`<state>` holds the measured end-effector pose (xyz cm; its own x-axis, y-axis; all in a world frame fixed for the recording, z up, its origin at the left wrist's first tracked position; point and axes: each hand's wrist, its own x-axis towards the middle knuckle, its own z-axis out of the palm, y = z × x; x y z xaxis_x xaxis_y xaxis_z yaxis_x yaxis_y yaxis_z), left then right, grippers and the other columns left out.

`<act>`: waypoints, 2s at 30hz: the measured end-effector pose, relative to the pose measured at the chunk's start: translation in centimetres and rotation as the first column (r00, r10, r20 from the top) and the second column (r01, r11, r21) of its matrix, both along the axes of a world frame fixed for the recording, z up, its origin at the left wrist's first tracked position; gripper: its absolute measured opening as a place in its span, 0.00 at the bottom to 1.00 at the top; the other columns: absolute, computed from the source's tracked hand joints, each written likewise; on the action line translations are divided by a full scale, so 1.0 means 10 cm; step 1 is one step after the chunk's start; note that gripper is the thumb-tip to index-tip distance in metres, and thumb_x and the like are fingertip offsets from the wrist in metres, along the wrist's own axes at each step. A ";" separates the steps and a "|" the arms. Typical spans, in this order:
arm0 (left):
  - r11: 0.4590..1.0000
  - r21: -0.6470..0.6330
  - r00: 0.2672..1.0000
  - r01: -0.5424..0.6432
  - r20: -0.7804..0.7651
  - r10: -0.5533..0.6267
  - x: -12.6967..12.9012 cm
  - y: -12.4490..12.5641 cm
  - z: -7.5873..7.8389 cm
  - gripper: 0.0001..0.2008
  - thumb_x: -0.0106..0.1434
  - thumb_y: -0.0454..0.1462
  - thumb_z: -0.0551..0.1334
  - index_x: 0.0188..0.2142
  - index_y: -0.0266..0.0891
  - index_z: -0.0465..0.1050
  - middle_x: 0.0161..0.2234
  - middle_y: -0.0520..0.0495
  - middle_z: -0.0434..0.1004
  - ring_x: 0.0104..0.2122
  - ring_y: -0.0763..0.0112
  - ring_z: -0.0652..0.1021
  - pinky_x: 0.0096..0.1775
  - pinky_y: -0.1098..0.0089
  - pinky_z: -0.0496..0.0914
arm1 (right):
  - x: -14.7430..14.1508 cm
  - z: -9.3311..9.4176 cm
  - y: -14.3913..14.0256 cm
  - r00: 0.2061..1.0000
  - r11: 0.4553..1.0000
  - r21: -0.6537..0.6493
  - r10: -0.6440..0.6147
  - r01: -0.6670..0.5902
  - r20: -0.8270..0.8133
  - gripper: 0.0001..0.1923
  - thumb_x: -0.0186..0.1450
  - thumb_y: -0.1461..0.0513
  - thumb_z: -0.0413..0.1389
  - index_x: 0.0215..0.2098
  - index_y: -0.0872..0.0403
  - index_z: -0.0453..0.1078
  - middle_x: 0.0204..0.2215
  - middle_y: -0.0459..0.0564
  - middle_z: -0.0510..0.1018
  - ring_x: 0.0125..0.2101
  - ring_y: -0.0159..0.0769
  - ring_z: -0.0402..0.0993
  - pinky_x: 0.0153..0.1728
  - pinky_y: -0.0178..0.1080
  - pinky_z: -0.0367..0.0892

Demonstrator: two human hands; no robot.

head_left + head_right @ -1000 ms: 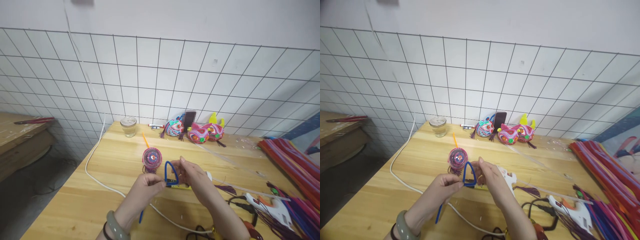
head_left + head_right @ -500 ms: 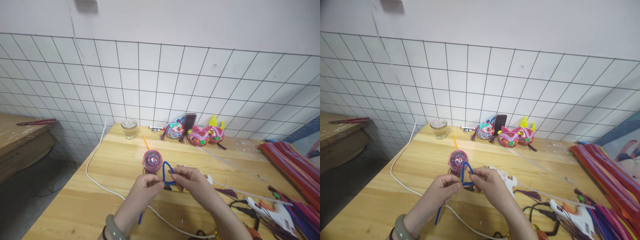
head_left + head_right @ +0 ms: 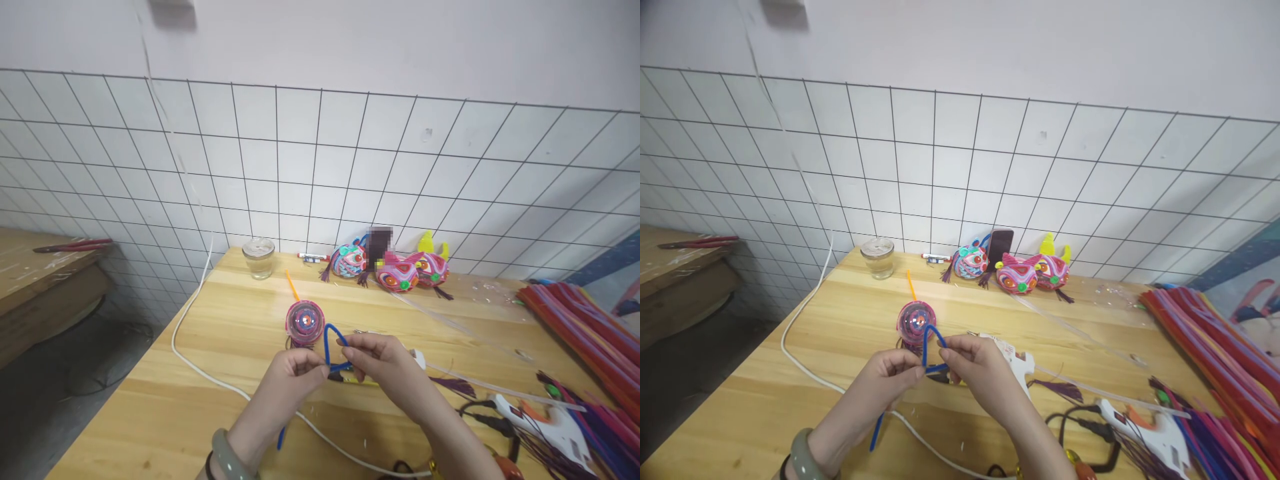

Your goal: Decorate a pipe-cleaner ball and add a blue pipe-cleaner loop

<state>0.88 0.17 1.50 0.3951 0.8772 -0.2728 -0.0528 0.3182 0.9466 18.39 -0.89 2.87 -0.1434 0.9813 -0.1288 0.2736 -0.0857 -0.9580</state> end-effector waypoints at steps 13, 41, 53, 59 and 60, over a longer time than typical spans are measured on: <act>1.000 0.001 1.000 -0.016 -0.004 0.016 0.01 0.04 -0.11 0.16 0.44 0.47 0.67 0.21 0.36 0.69 0.14 0.60 0.58 0.13 0.83 0.52 0.18 0.74 0.45 | -0.01 0.03 -0.01 0.999 0.999 0.005 -0.036 0.037 -0.019 0.15 0.57 0.53 0.56 0.34 0.56 0.75 0.14 0.41 0.66 0.18 0.28 0.61 0.22 0.32 0.56; 0.992 0.109 0.998 0.063 -0.033 -0.060 0.03 -0.01 -0.01 0.12 0.48 0.43 0.65 0.20 0.35 0.71 0.15 0.57 0.59 0.17 0.80 0.55 0.20 0.74 0.49 | -0.14 0.02 -0.04 0.987 0.998 -0.034 0.053 -0.059 -0.154 0.09 0.54 0.58 0.59 0.24 0.56 0.67 0.15 0.39 0.63 0.19 0.26 0.59 0.21 0.30 0.57; 0.995 0.082 0.999 -0.049 -0.015 0.050 0.00 0.03 -0.04 0.12 0.48 0.43 0.65 0.23 0.35 0.72 0.14 0.59 0.58 0.14 0.84 0.52 0.18 0.75 0.46 | -0.10 -0.01 0.00 0.980 0.995 -0.041 -0.097 0.091 -0.172 0.23 0.62 0.48 0.48 0.22 0.58 0.68 0.15 0.46 0.72 0.17 0.29 0.66 0.21 0.32 0.59; 0.991 0.095 0.995 -0.092 -0.014 0.094 -0.01 0.04 -0.03 0.10 0.49 0.42 0.64 0.24 0.36 0.73 0.14 0.60 0.55 0.14 0.83 0.53 0.18 0.76 0.47 | -0.10 -0.01 -0.01 0.978 0.994 -0.060 -0.096 0.087 -0.187 0.22 0.62 0.49 0.49 0.21 0.58 0.68 0.15 0.45 0.71 0.17 0.28 0.66 0.21 0.32 0.58; 0.991 0.096 0.995 -0.096 -0.016 0.098 -0.01 0.04 -0.02 0.10 0.49 0.42 0.64 0.24 0.36 0.73 0.14 0.60 0.55 0.14 0.83 0.53 0.18 0.75 0.47 | -0.09 -0.01 -0.01 0.978 0.996 -0.064 -0.081 0.070 -0.193 0.22 0.61 0.50 0.49 0.21 0.58 0.68 0.15 0.45 0.71 0.18 0.28 0.67 0.21 0.32 0.59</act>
